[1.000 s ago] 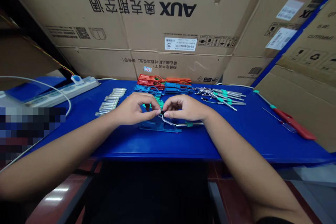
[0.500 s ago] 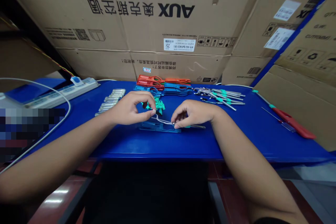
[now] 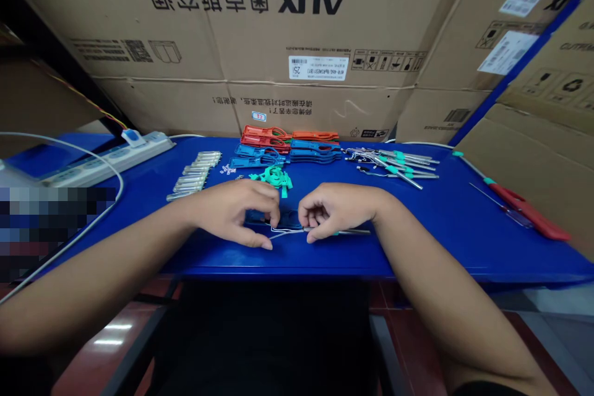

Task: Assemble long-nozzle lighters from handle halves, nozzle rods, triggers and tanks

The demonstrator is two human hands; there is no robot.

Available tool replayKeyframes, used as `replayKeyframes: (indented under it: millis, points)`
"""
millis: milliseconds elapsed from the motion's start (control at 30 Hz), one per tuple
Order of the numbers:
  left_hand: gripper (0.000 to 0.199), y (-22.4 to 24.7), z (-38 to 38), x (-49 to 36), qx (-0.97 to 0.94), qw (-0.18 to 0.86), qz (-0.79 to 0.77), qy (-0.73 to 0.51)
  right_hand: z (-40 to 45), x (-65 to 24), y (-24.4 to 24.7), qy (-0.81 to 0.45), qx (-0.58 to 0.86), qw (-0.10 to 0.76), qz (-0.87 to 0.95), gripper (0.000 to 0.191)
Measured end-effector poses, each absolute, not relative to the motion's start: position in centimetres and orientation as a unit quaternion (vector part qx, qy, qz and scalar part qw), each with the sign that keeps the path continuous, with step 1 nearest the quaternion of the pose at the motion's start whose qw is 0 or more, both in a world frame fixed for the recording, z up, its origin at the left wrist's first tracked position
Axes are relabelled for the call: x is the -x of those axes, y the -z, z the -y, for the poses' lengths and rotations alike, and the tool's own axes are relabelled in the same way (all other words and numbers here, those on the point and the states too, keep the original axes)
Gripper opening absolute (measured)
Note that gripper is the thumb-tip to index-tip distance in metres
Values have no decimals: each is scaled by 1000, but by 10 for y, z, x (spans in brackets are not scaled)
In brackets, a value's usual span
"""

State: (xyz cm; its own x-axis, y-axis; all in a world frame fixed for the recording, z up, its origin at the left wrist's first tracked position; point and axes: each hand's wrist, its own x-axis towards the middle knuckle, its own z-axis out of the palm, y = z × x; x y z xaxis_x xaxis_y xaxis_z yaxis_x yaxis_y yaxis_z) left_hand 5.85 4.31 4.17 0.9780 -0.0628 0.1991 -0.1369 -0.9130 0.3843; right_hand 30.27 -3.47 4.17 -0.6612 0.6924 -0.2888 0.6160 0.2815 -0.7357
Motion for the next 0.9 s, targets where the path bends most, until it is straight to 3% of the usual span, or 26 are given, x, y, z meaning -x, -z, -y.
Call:
replayKeyframes:
  millis: [167, 367, 733, 900]
  points:
    - [15, -36, -39, -61, -989, 115, 35, -87, 36, -302, -43, -440, 413, 49, 796, 25]
    - [9, -39, -35, -58, -988, 88, 25, -121, 36, -305, -40, -450, 416, 52, 788, 28]
    - [13, -33, -22, -67, -980, 137, 130, -70, 35, -300, -37, -418, 417, 14, 807, 26]
    - [19, -32, -31, -67, -977, 165, 84, -102, 37, -295, -36, -362, 415, -5, 835, 21]
